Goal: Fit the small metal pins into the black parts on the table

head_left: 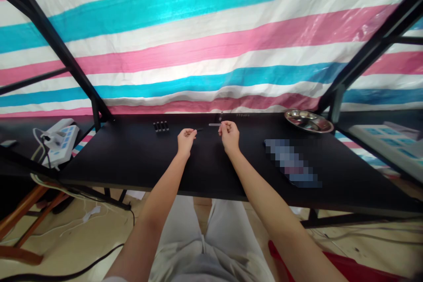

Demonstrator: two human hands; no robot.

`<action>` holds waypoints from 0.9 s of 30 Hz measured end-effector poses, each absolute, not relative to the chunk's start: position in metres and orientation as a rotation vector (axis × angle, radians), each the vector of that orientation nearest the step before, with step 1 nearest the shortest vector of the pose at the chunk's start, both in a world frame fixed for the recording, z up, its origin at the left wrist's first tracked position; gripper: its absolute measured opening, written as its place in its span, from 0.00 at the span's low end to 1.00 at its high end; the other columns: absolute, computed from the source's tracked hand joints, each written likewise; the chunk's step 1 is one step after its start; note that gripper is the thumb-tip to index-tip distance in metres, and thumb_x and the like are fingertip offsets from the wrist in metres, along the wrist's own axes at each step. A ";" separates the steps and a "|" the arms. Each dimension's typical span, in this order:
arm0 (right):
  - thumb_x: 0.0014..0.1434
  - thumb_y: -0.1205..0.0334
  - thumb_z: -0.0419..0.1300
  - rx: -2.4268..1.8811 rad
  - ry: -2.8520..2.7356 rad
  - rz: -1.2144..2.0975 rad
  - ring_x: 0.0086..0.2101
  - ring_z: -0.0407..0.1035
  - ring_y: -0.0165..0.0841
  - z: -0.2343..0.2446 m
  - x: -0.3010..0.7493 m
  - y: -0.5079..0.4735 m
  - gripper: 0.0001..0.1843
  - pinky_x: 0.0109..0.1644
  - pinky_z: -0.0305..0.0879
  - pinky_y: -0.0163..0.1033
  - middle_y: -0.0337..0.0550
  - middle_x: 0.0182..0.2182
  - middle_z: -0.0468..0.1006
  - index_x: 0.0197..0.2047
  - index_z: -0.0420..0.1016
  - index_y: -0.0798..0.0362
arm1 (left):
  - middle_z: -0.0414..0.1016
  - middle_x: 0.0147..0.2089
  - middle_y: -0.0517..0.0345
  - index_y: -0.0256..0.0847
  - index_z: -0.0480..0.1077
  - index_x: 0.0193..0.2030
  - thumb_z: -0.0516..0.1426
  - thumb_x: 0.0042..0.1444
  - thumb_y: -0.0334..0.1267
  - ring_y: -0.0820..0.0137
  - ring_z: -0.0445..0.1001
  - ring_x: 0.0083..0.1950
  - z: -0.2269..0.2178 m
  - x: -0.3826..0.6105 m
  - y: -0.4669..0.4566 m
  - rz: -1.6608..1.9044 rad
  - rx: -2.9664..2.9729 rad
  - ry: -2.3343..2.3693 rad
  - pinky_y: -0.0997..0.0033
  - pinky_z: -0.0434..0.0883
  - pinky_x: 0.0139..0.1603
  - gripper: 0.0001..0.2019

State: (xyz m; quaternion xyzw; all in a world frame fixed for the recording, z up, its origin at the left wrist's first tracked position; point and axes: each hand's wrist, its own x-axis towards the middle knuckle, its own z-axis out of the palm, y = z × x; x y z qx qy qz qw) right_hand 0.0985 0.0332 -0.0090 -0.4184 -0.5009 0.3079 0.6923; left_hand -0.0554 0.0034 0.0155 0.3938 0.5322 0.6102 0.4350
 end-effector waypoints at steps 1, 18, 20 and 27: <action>0.55 0.50 0.54 -0.925 -1.132 0.710 0.19 0.59 0.24 -0.009 0.098 0.033 0.13 0.24 0.57 0.32 0.32 0.19 0.64 0.33 0.61 0.51 | 0.70 0.26 0.59 0.36 0.66 0.28 0.60 0.44 0.34 0.77 0.67 0.26 0.016 -0.055 0.003 1.520 0.988 1.315 0.74 0.66 0.31 0.06; 0.52 0.48 0.57 -0.887 -1.156 0.855 0.19 0.59 0.24 -0.004 0.093 0.027 0.15 0.24 0.57 0.32 0.32 0.18 0.65 0.31 0.63 0.52 | 0.71 0.28 0.58 0.36 0.67 0.29 0.62 0.43 0.36 0.75 0.70 0.28 0.014 -0.055 0.003 1.527 1.042 1.231 0.73 0.67 0.33 0.09; 0.52 0.48 0.57 -0.884 -1.157 0.860 0.19 0.59 0.24 -0.005 0.093 0.027 0.15 0.24 0.57 0.32 0.32 0.18 0.65 0.31 0.63 0.52 | 0.72 0.28 0.58 0.36 0.67 0.29 0.62 0.42 0.36 0.76 0.69 0.27 0.014 -0.055 0.003 1.526 1.042 1.234 0.73 0.67 0.34 0.09; 0.52 0.47 0.57 -0.874 -1.184 0.908 0.19 0.58 0.24 -0.008 0.092 0.028 0.16 0.24 0.56 0.33 0.33 0.18 0.65 0.31 0.64 0.51 | 0.74 0.28 0.56 0.36 0.70 0.31 0.62 0.42 0.39 0.76 0.69 0.27 0.014 -0.053 0.001 1.479 1.134 1.197 0.71 0.68 0.35 0.11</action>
